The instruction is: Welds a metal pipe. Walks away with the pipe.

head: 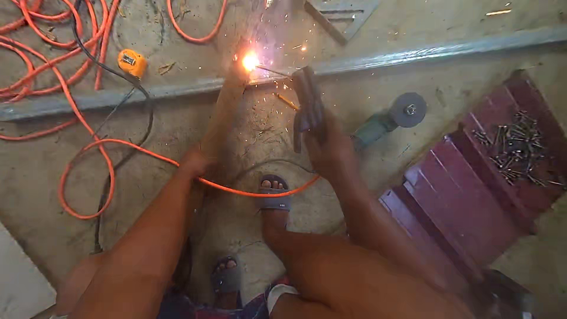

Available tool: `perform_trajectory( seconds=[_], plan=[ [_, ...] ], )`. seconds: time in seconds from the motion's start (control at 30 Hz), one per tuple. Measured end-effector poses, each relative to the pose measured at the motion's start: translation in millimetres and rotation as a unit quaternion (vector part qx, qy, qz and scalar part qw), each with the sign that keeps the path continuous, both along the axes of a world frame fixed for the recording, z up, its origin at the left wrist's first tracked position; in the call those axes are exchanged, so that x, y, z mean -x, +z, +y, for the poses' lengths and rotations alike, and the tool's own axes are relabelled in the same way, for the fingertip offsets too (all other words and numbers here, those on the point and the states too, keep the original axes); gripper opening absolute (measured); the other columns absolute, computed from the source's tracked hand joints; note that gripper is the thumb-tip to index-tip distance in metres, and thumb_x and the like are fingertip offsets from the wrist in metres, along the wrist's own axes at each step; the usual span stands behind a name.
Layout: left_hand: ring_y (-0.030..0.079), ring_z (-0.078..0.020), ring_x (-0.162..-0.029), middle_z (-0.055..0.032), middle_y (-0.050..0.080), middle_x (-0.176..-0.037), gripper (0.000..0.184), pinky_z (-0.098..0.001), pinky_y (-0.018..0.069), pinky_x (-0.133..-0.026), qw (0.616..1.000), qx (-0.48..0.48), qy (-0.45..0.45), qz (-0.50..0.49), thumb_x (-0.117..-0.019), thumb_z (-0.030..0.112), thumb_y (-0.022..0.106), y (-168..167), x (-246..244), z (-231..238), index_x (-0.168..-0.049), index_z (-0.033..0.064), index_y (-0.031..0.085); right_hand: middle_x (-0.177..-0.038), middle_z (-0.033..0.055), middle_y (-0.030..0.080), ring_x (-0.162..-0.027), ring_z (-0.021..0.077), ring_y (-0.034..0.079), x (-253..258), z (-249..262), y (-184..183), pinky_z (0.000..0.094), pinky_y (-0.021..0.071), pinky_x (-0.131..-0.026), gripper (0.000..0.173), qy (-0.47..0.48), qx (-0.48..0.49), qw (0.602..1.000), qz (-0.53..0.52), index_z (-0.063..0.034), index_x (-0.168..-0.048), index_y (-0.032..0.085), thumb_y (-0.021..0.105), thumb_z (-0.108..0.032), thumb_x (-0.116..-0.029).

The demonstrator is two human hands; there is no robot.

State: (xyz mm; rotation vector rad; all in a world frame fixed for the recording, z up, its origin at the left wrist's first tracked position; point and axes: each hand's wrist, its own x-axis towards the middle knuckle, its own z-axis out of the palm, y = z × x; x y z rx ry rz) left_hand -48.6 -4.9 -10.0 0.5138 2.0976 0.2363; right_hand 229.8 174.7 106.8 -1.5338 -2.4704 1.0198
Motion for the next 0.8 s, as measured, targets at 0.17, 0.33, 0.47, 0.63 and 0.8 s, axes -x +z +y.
perform_trajectory(
  seconds=[0.17, 0.33, 0.47, 0.63, 0.8],
  plan=[
    [0.063, -0.0455, -0.118, -0.0281, 0.065, -0.126, 0.08, -0.0698, 0.048, -0.1, 1.0, 0.016, -0.011, 0.009, -0.0841, 0.035, 0.086, -0.2, -0.3, 0.8, -0.147, 0.0043, 0.047, -0.111, 0.0208, 0.071, -0.096, 0.0379, 0.072, 1.2, 1.2, 1.3, 0.0631, 0.0562, -0.084, 0.06, 0.005, -0.004, 1.0, -0.006, -0.0118, -0.158, 0.037, 0.058, -0.028, -0.1035],
    [0.063, -0.0422, -0.121, -0.0251, 0.066, -0.127, 0.079, -0.0687, 0.0472, -0.102, 1.0, -0.005, 0.007, -0.004, -0.0819, 0.03, 0.088, 0.6, -0.5, 1.4, -0.146, 0.0076, 0.049, -0.109, 0.0206, 0.071, -0.094, 0.0377, 0.072, 2.8, 0.8, 1.3, 0.0624, 0.0565, -0.082, 0.058, 0.004, -0.008, 1.0, 0.002, -0.0129, -0.156, 0.04, 0.059, -0.027, -0.1033],
    [0.064, -0.0428, -0.118, -0.0253, 0.066, -0.124, 0.076, -0.0696, 0.0483, -0.099, 1.0, -0.004, 0.008, -0.004, -0.0823, 0.03, 0.088, -4.3, 1.9, -0.4, -0.145, 0.0089, 0.049, -0.104, 0.0196, 0.071, -0.089, 0.0369, 0.072, 3.2, 1.9, -0.8, 0.0612, 0.0568, -0.077, 0.056, 0.017, -0.025, 0.999, 0.012, -0.0118, -0.154, 0.041, 0.057, -0.029, -0.1035],
    [0.065, -0.0422, -0.116, -0.0243, 0.067, -0.122, 0.077, -0.0696, 0.0486, -0.098, 1.0, -0.003, 0.001, -0.003, -0.0814, 0.033, 0.088, -6.9, 3.6, -1.1, -0.144, 0.0097, 0.049, -0.105, 0.0204, 0.071, -0.091, 0.0382, 0.071, 4.6, 0.7, 3.2, 0.0618, 0.0561, -0.078, 0.057, 0.025, -0.037, 0.999, -0.004, -0.0106, -0.155, 0.04, 0.057, -0.027, -0.1033],
    [0.065, -0.0417, -0.116, -0.0244, 0.067, -0.122, 0.077, -0.0688, 0.0486, -0.099, 1.0, -0.001, -0.003, -0.004, -0.0824, 0.032, 0.087, -7.4, 4.8, 0.1, -0.145, 0.0093, 0.049, -0.107, 0.021, 0.072, -0.093, 0.0382, 0.072, 4.0, -2.3, 9.0, 0.0612, 0.056, -0.08, 0.059, 0.018, -0.054, 0.998, -0.003, -0.0087, -0.155, 0.04, 0.058, -0.026, -0.1022]
  ],
)
